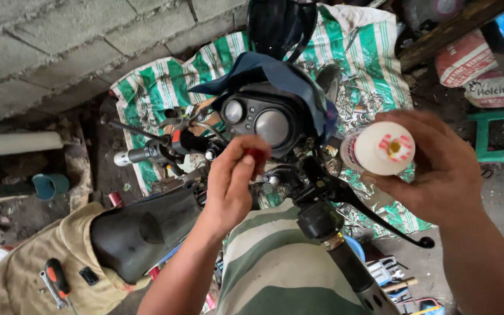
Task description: The person pours a liquid from a white plastic bottle into the fuel tank of a blue motorcycle. They then place the bottle on the motorcycle's bodywork and briefly handle the handlebars before picking the bottle back up and placing it on the seat.
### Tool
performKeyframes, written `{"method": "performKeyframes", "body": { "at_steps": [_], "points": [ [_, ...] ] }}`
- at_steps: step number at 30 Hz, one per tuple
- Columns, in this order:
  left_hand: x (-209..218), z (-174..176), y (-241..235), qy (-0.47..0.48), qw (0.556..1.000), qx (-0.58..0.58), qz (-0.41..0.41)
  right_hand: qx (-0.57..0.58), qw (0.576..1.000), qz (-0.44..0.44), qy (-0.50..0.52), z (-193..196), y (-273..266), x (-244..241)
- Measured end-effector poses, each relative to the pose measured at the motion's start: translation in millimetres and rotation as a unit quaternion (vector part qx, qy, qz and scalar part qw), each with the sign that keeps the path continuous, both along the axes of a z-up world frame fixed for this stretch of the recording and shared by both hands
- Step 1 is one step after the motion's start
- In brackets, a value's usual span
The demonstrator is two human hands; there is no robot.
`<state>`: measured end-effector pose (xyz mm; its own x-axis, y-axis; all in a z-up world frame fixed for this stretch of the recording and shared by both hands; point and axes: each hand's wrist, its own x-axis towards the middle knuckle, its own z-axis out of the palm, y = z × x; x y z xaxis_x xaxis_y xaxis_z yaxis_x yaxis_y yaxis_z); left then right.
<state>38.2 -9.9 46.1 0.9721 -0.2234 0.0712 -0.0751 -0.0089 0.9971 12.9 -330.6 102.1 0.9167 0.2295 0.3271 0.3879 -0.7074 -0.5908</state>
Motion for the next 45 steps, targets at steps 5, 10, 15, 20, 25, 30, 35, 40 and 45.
{"method": "performKeyframes", "body": {
  "at_steps": [5, 10, 15, 20, 25, 30, 35, 40, 45],
  "points": [
    [19.2, 26.1, -2.0, -0.157, 0.983, 0.056, -0.076, 0.262, 0.953, -0.068, 0.136, 11.7, 36.8, 7.7],
    [48.1, 38.4, -11.9, -0.187, 0.933, 0.28, -0.125, 0.206, 0.966, -0.034, 0.152, 19.1, 73.8, 35.1],
    [61.8, 28.6, -11.4, -0.179, 0.911, 0.354, -0.118, 0.154, 0.983, 0.023, 0.096, 9.6, 88.9, 41.1],
    [78.4, 1.8, -0.1, -0.211, 0.944, 0.249, -0.055, -0.089, 0.981, -0.001, 0.17, 40.7, 78.1, 14.4],
    [103.2, -63.6, 7.9, -0.249, 0.944, 0.215, -0.003, -0.326, 0.902, -0.103, 0.264, 10.1, 28.8, -88.8],
    [114.9, -92.2, -9.6, -0.292, 0.942, 0.164, 0.025, -0.496, 0.819, -0.154, 0.243, -45.7, 21.7, -177.2],
    [119.0, -112.7, -26.7, -0.282, 0.946, 0.152, 0.052, -0.455, 0.829, -0.205, 0.252, -60.4, 49.7, -187.1],
    [118.6, -116.4, -32.5, -0.292, 0.945, 0.132, 0.063, -0.313, 0.892, -0.213, 0.246, -48.4, 64.7, -176.8],
    [118.2, -122.5, -35.8, -0.299, 0.944, 0.114, 0.083, -0.249, 0.922, -0.223, 0.197, -48.5, 74.4, -173.0]
  ]
}}
